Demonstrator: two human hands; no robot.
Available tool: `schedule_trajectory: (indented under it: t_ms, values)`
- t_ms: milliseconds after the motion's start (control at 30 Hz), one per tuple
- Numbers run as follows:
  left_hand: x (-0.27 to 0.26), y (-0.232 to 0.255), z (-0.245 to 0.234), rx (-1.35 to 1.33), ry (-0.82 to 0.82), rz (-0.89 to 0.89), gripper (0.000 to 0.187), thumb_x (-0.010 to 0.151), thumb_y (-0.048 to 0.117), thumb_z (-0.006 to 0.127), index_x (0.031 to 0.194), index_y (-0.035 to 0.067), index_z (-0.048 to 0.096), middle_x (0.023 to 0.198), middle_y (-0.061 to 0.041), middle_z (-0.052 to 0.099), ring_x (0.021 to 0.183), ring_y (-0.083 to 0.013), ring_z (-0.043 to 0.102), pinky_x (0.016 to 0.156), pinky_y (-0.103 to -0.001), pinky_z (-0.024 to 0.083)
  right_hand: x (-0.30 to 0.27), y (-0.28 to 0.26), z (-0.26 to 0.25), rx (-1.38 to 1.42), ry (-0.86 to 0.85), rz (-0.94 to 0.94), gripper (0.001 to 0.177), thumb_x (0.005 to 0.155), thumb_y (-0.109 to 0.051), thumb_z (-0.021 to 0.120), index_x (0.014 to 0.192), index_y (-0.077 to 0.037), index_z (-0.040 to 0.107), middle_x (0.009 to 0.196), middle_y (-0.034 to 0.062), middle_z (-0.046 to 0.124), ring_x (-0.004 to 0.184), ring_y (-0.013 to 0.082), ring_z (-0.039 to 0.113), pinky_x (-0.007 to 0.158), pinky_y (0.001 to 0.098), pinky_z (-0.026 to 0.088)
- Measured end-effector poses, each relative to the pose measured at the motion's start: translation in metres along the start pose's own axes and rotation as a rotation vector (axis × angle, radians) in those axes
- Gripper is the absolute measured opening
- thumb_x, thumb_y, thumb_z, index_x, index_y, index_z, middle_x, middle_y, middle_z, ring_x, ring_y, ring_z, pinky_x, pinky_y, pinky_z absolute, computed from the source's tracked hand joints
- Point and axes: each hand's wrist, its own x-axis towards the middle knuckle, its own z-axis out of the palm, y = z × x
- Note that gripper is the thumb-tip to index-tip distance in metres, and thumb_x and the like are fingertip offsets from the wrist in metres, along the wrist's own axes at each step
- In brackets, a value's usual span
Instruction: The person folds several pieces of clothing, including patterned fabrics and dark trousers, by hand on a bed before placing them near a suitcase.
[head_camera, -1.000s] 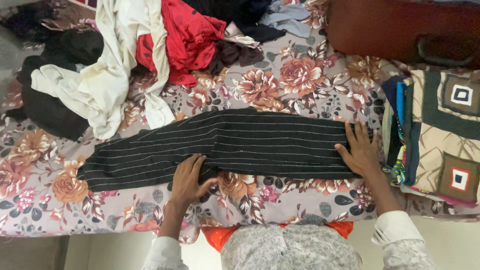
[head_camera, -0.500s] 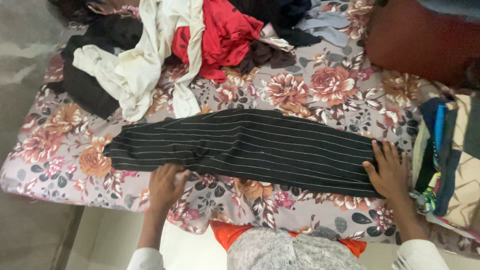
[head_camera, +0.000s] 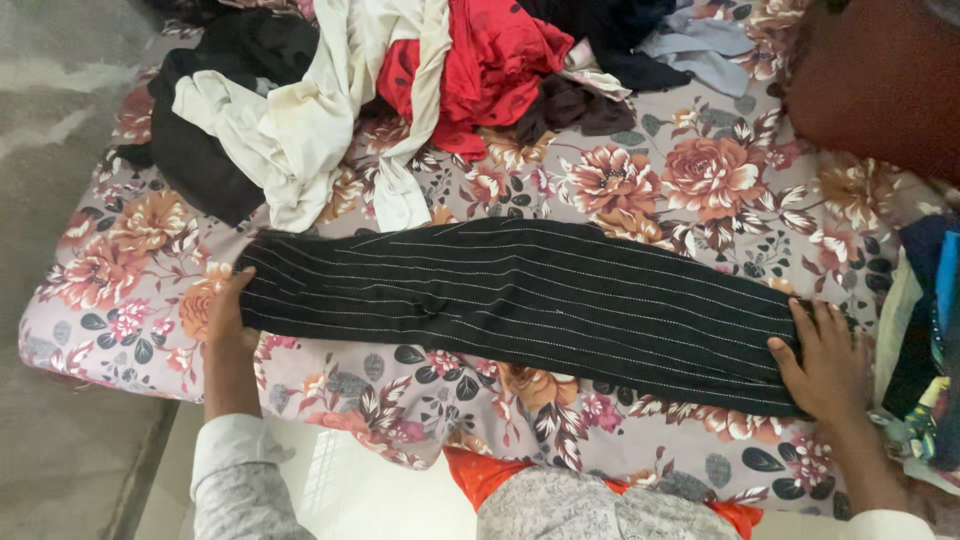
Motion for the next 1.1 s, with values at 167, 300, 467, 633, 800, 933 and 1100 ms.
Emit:
schedule_trajectory:
  t_ms: [167, 300, 467, 633, 800, 933, 1100]
  values:
    - [-0.018, 0.036, -0.017, -0.004, -0.199, -0.025, 0.025, 0.095, 0.008, 0.068, 0.118, 0.0, 0.066, 0.109, -0.013, 0.071, 0.09, -0.0254, 0.073, 0.079, -0.037, 0.061, -0.002, 0.001, 0.0, 0.009, -0.006, -0.02, 0.073, 0.099, -0.054, 0.048, 0.158, -0.013, 0.044, 0.161, 0.0171, 0.043, 0.153, 0.0379, 0.036, 0.122, 0.0616, 0.028]
    - [0.017, 0.01, -0.061, 0.695, 0.088, 0.185, 0.043, 0.083, -0.003, 0.066, 0.125, 0.0, 0.058, 0.111, -0.02, 0.067, 0.092, -0.0372, 0.072, 0.074, -0.047, 0.054, 0.0, 0.0, 0.001, -0.052, -0.03, -0.007, 0.074, 0.099, -0.054, 0.048, 0.159, -0.012, 0.045, 0.163, 0.0172, 0.043, 0.153, 0.0371, 0.036, 0.122, 0.0613, 0.028]
    - [0.007, -0.027, -0.076, 1.186, 0.312, 0.368, 0.054, 0.081, 0.018, 0.075, 0.129, -0.001, 0.059, 0.11, -0.026, 0.068, 0.103, -0.0405, 0.067, 0.088, -0.049, 0.052, 0.0, 0.0, 0.0, -0.112, -0.038, 0.002, 0.074, 0.099, -0.054, 0.048, 0.16, -0.012, 0.046, 0.163, 0.0166, 0.044, 0.153, 0.0355, 0.038, 0.12, 0.0609, 0.03]
    - [-0.014, -0.033, -0.034, 1.634, 0.462, 0.747, 0.052, 0.093, 0.052, 0.07, 0.123, 0.009, 0.068, 0.119, -0.024, 0.069, 0.109, -0.046, 0.065, 0.084, -0.055, 0.049, -0.002, -0.001, 0.001, -0.078, -0.002, -0.019, 0.072, 0.1, -0.054, 0.047, 0.16, -0.014, 0.046, 0.161, 0.0154, 0.046, 0.153, 0.0355, 0.039, 0.121, 0.0612, 0.03]
    - [0.009, -0.034, -0.014, 1.598, 0.295, 0.509, 0.05, 0.098, 0.054, 0.067, 0.122, 0.012, 0.076, 0.115, -0.022, 0.07, 0.106, -0.0445, 0.066, 0.088, -0.054, 0.051, -0.002, 0.002, 0.005, -0.085, -0.002, -0.005, 0.072, 0.101, -0.054, 0.048, 0.16, -0.013, 0.046, 0.159, 0.0163, 0.045, 0.153, 0.0362, 0.039, 0.121, 0.0605, 0.031]
    - [0.041, -0.033, -0.029, 1.404, 0.248, 0.392, 0.055, 0.086, 0.047, 0.078, 0.117, 0.002, 0.072, 0.104, -0.019, 0.074, 0.098, -0.0377, 0.07, 0.084, -0.048, 0.052, -0.003, 0.0, 0.004, -0.108, -0.031, -0.006, 0.073, 0.099, -0.054, 0.048, 0.159, -0.013, 0.046, 0.162, 0.0157, 0.045, 0.153, 0.036, 0.039, 0.121, 0.0601, 0.031]
    - [0.043, -0.004, -0.022, 1.068, 0.035, 0.081, 0.047, 0.092, 0.036, 0.079, 0.111, -0.006, 0.073, 0.097, -0.018, 0.073, 0.084, -0.0265, 0.071, 0.077, -0.044, 0.051, 0.0, -0.002, 0.0, -0.121, -0.047, 0.001, 0.074, 0.099, -0.055, 0.049, 0.159, -0.012, 0.046, 0.155, 0.0159, 0.046, 0.148, 0.0342, 0.039, 0.121, 0.0586, 0.033]
